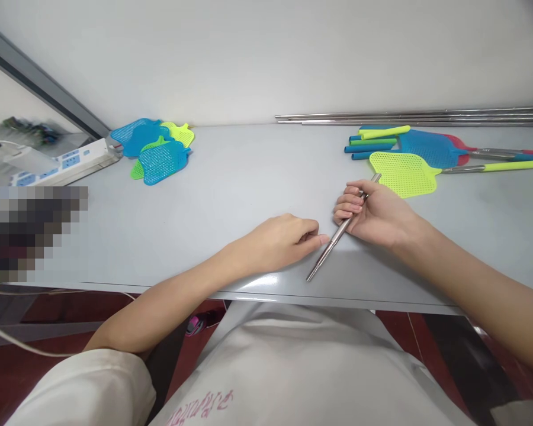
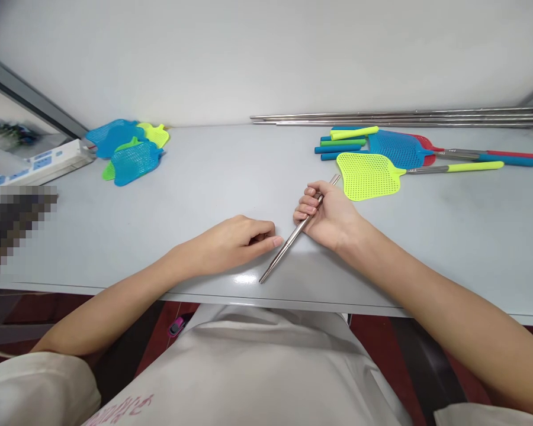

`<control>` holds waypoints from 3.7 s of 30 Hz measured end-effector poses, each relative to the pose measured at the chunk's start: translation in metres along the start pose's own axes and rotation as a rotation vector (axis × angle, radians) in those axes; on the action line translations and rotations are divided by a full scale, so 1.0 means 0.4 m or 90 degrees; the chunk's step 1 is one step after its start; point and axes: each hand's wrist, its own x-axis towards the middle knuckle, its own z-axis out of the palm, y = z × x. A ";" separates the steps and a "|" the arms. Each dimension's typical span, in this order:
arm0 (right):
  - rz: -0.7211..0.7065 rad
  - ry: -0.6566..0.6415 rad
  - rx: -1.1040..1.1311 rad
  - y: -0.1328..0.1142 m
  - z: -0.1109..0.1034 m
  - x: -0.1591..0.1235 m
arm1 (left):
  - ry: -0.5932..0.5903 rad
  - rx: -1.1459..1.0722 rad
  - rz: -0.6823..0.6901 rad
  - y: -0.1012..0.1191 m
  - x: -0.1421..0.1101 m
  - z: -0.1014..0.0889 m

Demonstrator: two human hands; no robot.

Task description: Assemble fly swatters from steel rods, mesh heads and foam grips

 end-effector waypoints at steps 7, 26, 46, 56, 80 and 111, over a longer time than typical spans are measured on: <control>0.007 -0.002 -0.001 -0.002 -0.001 -0.004 | 0.001 -0.001 0.013 0.000 0.001 -0.001; 0.022 -0.011 -0.017 -0.003 -0.002 -0.006 | -0.006 0.005 0.019 0.000 0.001 -0.003; 0.025 -0.006 -0.017 -0.001 0.001 -0.010 | -0.012 -0.003 0.032 -0.003 0.004 -0.002; 0.023 -0.013 -0.023 -0.002 0.001 -0.008 | -0.012 0.006 0.032 -0.002 0.002 -0.005; 0.019 -0.024 -0.045 -0.001 0.000 -0.011 | 0.002 0.022 0.040 -0.001 0.002 0.002; 0.025 -0.017 -0.036 0.000 0.000 -0.010 | -0.008 0.017 0.038 -0.005 0.004 0.001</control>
